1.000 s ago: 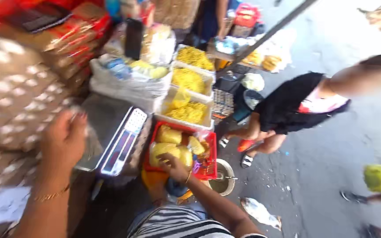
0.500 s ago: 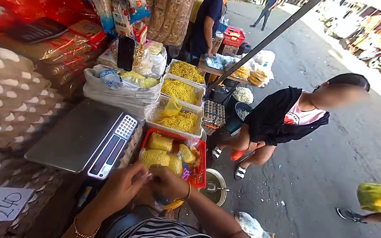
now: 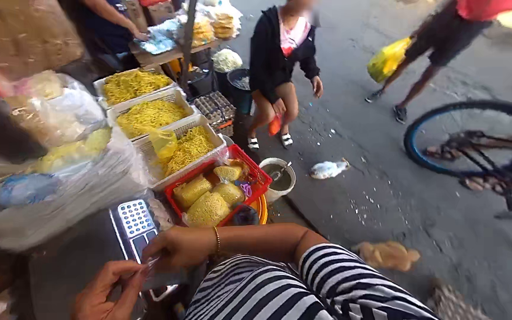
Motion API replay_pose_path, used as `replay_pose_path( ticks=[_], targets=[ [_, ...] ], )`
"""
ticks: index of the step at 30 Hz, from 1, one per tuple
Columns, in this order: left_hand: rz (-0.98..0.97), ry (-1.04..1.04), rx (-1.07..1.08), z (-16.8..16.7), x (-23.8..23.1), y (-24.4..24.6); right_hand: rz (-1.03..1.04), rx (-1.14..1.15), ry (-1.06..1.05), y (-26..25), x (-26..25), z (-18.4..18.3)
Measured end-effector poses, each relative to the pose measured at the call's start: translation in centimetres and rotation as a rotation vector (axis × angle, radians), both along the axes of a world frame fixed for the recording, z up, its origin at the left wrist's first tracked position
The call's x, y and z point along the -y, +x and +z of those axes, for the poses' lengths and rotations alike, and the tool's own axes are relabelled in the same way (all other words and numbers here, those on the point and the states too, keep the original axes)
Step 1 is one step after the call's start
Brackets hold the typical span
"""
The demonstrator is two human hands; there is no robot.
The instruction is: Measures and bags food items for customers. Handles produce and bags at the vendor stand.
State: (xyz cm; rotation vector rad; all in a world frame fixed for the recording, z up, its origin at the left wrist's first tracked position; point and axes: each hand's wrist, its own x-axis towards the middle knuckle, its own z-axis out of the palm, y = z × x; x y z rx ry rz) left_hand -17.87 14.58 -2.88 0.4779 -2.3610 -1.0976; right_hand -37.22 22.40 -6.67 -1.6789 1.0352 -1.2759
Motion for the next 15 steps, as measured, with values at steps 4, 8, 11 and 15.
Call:
replay_pose_path(
  ticks=[4, 8, 11, 15],
  targets=[
    [-0.255, 0.072, 0.022, 0.1, 3.1, -1.1, -0.152, 0.119, 0.183, 1.4, -1.1, 0.4],
    [-0.472, 0.118, 0.088, 0.0, 5.3, -3.3, -0.354, 0.165, 0.232, 2.2, -2.2, 0.5],
    [-0.615, 0.144, 0.129, -0.2, 6.1, -5.7, -0.507, 0.175, 0.215, 2.2, -3.1, 0.0],
    [-0.722, 0.148, 0.137, -0.8, 5.9, -9.0, -0.673, 0.177, 0.163, 1.4, -4.4, -0.8]
  ],
)
